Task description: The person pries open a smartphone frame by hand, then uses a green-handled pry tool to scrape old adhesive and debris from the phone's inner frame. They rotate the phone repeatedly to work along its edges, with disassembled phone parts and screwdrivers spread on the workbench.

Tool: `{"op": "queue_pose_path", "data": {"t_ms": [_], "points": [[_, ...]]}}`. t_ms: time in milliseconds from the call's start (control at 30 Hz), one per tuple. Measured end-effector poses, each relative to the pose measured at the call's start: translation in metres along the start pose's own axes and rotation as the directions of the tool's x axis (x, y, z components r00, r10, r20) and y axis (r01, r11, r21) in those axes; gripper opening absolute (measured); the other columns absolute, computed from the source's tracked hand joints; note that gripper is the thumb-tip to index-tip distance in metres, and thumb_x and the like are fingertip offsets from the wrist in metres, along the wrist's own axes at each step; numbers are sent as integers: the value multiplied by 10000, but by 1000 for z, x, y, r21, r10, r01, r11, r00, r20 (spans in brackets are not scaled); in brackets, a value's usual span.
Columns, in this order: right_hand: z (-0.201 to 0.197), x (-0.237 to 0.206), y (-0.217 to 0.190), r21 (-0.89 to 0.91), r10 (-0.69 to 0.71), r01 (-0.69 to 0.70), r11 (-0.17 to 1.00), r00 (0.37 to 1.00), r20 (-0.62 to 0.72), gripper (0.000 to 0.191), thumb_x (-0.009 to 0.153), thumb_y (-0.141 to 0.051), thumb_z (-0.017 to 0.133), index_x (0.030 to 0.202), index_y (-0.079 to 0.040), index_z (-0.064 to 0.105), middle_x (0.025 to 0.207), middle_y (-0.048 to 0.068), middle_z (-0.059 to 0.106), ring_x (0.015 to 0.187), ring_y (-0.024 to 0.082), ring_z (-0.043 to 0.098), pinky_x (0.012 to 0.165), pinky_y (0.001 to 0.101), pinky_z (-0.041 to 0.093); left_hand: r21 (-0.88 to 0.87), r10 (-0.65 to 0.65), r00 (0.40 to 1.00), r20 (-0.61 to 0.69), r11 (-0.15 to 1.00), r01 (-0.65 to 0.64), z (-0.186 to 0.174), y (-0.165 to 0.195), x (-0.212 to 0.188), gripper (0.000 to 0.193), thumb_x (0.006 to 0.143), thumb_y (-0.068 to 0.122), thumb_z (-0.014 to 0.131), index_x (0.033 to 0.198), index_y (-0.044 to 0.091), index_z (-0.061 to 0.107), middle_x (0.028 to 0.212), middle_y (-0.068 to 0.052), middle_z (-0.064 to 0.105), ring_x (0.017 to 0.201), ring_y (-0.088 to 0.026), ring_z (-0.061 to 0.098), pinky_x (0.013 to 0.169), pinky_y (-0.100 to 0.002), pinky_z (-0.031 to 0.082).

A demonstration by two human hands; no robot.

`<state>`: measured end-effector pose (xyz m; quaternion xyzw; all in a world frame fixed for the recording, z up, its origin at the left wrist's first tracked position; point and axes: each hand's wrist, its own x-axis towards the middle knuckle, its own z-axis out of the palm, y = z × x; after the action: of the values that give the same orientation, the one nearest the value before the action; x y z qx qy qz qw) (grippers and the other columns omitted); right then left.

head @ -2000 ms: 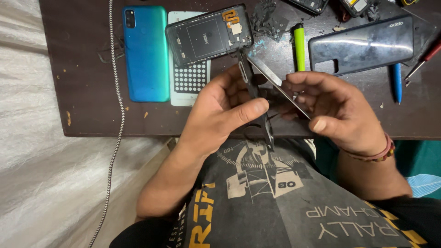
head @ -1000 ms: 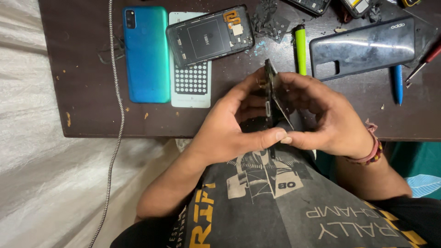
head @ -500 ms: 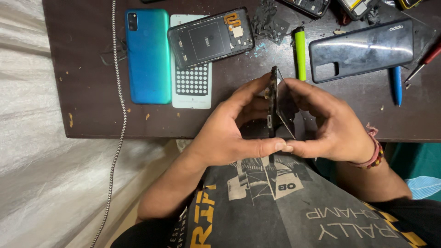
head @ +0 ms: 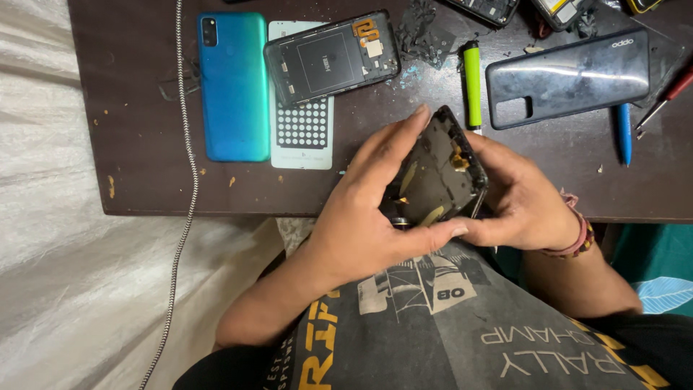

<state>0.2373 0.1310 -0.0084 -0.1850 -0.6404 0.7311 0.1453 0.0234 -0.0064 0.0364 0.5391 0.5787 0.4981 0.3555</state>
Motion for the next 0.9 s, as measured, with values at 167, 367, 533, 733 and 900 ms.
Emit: {"op": "queue_pose_path", "data": {"t_ms": [167,367,533,733,900], "points": [[-6,-3,4,-69,7,-7,998,1000,-4,1024,721,-139,898,1581,64,380,1530,125,528,1401,189,511,1207,354,400,82,21,1000,-10,996,-20,3,5,-1,986,873,339,896,1616,93,296,1532,-192,474,1424,-322,533,1198,-390,484],[2,0,-1,23,-16,16,1000,1000,25,1034,737,-120,908,1584,71,348,1562,136,474,1439,220,492,1246,385,385,82,26,1000,-2,996,-26,1,4,-3,984,848,324,901,1604,88,317,1516,-187,479,1414,-317,526,1189,-392,475],[5,4,-8,-132,-27,32,991,999,35,1015,731,-198,917,1556,55,384,1532,162,479,1431,248,501,1239,401,389,-35,10,999,36,999,-9,-6,0,-3,947,867,319,908,1603,88,360,1536,-159,487,1414,-265,569,1192,-350,499],[-1,8,-17,-443,-115,126,888,992,53,973,686,-324,900,1482,33,470,1441,177,564,1343,268,570,1162,391,446,-109,-2,996,90,994,12,-12,1,-3,945,862,319,930,1603,91,388,1510,-127,507,1386,-235,597,1184,-329,510],[1,10,-21,-494,-155,169,853,986,69,935,686,-310,899,1455,31,491,1396,176,594,1297,285,605,1137,391,471,-121,-7,995,96,992,19,-12,0,-2,983,809,322,962,1588,107,403,1489,-119,503,1376,-230,585,1182,-327,498]]}}
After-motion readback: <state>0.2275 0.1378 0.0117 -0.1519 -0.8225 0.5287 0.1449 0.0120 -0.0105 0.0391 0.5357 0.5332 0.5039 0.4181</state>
